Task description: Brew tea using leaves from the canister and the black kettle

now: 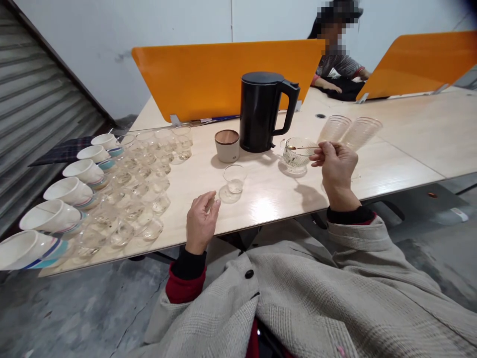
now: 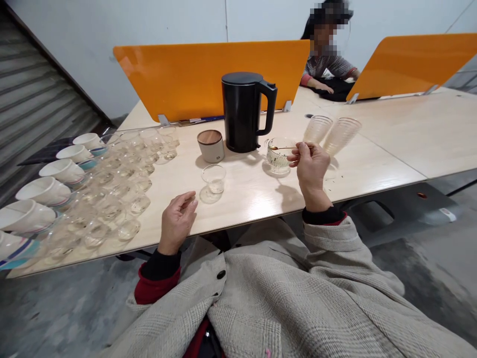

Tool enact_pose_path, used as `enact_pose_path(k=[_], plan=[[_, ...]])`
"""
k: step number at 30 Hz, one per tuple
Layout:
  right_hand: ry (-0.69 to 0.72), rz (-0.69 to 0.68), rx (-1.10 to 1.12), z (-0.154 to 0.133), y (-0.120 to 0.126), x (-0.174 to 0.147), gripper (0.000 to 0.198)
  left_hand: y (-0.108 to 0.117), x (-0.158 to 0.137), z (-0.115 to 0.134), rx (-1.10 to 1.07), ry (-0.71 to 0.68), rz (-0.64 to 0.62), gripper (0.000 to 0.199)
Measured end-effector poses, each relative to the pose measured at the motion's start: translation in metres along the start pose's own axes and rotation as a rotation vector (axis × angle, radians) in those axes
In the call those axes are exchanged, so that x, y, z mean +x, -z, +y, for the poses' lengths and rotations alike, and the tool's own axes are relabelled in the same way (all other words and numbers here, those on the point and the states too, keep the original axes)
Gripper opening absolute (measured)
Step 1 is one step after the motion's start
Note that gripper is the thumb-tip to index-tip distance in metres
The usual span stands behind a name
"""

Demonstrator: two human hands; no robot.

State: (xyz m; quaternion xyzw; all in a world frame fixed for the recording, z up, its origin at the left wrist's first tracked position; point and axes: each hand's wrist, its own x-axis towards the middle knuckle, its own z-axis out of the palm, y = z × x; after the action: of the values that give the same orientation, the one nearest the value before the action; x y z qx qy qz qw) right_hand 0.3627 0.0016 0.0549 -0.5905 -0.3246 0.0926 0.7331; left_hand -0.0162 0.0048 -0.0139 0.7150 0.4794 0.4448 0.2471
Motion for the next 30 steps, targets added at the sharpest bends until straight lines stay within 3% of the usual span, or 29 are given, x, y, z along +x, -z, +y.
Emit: enact_pose_path(k=[9, 14, 17, 23, 30], plan=[[0.025, 0.077, 0.060, -0.003, 0.006, 0.002, 0.031, 0.000, 0.001, 0.000, 0.015, -0.015, 0.013, 0.029], [0.056, 0.060, 0.098, -0.021, 0.008, -0.014, 0.028, 0.000, 0.000, 0.000, 0.020, -0.008, 0.008, 0.029], [0.109, -0.094, 0.131, -0.038, 0.002, -0.037, 0.028, 0.000, 0.000, -0.001, 0.020, -0.008, 0.003, 0.030], [0.215, -0.560, 0.039, -0.056, -0.029, -0.082, 0.029, -0.001, -0.001, 0.000, 0.017, -0.009, 0.002, 0.029], [0.507, -0.976, -0.280, -0.056, -0.072, -0.088, 0.024, -0.002, -0.001, 0.000, -0.002, 0.000, 0.010, 0.029]])
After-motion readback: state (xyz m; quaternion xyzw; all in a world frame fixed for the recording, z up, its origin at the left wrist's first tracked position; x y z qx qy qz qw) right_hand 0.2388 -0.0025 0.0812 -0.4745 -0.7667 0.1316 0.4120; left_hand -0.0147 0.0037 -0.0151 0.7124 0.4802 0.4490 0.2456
